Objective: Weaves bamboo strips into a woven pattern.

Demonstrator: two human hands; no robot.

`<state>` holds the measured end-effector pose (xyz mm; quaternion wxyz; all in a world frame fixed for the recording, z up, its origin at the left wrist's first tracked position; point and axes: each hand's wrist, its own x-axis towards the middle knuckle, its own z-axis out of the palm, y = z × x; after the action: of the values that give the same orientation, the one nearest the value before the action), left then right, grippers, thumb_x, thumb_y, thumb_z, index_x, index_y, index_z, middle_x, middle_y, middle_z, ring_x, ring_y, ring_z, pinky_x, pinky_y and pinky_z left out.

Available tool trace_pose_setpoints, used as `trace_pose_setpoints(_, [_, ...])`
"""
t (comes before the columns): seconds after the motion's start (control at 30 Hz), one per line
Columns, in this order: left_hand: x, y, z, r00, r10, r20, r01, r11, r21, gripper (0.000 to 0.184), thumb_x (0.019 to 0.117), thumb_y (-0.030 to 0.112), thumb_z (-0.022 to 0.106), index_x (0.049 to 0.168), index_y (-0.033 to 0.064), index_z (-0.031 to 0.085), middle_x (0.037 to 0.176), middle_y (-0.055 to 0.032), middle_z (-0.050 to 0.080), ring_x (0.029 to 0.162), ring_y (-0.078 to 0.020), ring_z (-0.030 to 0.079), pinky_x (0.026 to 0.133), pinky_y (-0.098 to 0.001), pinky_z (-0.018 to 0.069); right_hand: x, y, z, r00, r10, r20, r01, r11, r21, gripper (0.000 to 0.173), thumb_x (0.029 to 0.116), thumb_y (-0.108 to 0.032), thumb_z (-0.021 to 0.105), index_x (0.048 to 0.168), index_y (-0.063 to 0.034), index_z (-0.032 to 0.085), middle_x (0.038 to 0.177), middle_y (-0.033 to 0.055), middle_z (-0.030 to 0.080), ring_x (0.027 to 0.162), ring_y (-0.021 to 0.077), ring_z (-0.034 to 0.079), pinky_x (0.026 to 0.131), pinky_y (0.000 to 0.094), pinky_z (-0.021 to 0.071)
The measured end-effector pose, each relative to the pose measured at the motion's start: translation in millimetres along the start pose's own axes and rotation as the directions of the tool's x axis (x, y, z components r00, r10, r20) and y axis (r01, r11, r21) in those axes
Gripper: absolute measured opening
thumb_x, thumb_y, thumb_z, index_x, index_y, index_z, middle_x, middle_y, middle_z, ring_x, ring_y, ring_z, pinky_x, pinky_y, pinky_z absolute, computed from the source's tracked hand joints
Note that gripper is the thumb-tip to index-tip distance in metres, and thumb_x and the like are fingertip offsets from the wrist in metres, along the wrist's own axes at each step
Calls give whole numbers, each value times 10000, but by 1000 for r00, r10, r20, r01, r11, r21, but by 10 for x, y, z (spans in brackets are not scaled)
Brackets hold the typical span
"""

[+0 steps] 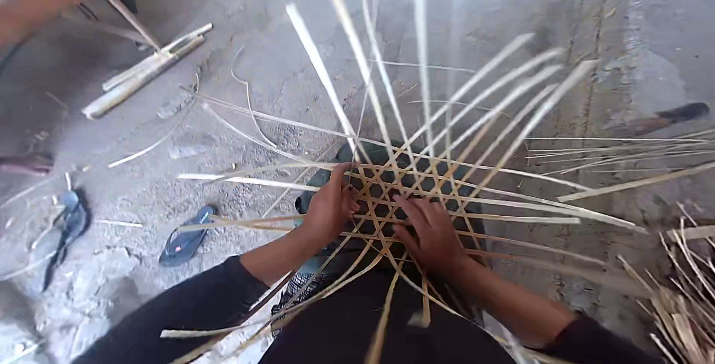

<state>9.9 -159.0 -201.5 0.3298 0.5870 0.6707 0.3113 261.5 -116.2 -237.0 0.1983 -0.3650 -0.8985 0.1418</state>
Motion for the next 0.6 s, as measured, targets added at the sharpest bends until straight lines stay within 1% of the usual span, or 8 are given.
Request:
trace_pose_setpoints(0.1, [-98, -47, 114, 988, 87, -128, -82, 995, 50, 506, 1042, 71, 485, 1533, 44, 368, 1002, -128, 721, 835, -229, 740, 787, -444, 628, -37, 19, 50, 989, 9, -148, 4, 996, 87, 499, 1044, -364, 553, 1409, -25, 584, 1248, 238, 644, 1002, 311, 680, 850, 461, 584])
trace_pose_setpoints(0.17, [-108, -48, 156, 980, 103, -173, -93, 994, 64, 515, 1038, 68, 509, 1531, 47, 364, 980, -127, 715, 807, -245, 736, 762, -460, 628, 38, -9, -74, 994, 28, -106, -12, 988, 152, 451, 1048, -328, 570, 1375, -20, 612, 1230, 239, 618, 912, 257, 669, 770, 379, 595])
trace_pose_setpoints(0.23, [-96, -55, 202, 960, 133, -248, -118, 990, 76, 502, 1024, 50, 516, 1508, 31, 384, 981, -130, 717, 765, -247, 733, 718, -458, 629, 236, -75, -209, 999, 18, -32, -13, 988, 157, 410, 1047, -299, 566, 1369, -54, 631, 1233, 220, 615, 952, 260, 663, 780, 390, 591])
trace_pose_setpoints(0.37, [-81, -9, 285, 928, 106, -358, -91, 994, 58, 453, 1007, 40, 518, 1457, 70, 475, 1308, -182, 577, 734, -257, 706, 619, -463, 618, 679, -263, -245, 995, 7, 97, -17, 995, 102, 361, 1044, -268, 576, 1374, -136, 639, 1267, 165, 634, 1105, 297, 651, 896, 479, 574])
trace_pose_setpoints(0.4, [-80, -13, 317, 916, 106, -387, -87, 994, 67, 453, 997, 40, 520, 1448, 76, 487, 1336, -176, 582, 722, -255, 705, 599, -461, 611, 732, -302, -209, 995, 18, 103, -29, 994, 107, 341, 1034, -254, 599, 1351, -140, 656, 1250, 160, 646, 1112, 301, 649, 914, 485, 563])
trace_pose_setpoints(0.43, [-79, -22, 348, 904, 109, -414, -84, 993, 78, 467, 987, 38, 522, 1451, 72, 487, 1288, -175, 624, 700, -262, 701, 582, -467, 598, 763, -333, -171, 994, 34, 100, -45, 993, 112, 328, 1022, -242, 622, 1330, -140, 668, 1213, 158, 640, 1056, 288, 654, 875, 466, 574])
trace_pose_setpoints(0.5, [-69, -64, 393, 884, 117, -452, -84, 992, 93, 474, 990, 47, 512, 1462, 52, 472, 1060, -164, 708, 646, -281, 693, 553, -487, 578, 796, -377, -126, 992, 78, 100, -90, 987, 129, 325, 996, -221, 664, 1310, -137, 680, 1172, 155, 632, 943, 254, 663, 792, 431, 588])
trace_pose_setpoints(0.6, [-62, -177, 445, 857, 172, -486, -151, 985, 84, 434, 1005, 55, 482, 1439, 48, 490, 1065, -131, 737, 690, -266, 708, 582, -475, 586, 822, -396, -99, 979, 147, 141, -169, 973, 157, 339, 978, -202, 693, 1313, -157, 674, 1175, 141, 613, 913, 227, 651, 770, 402, 584])
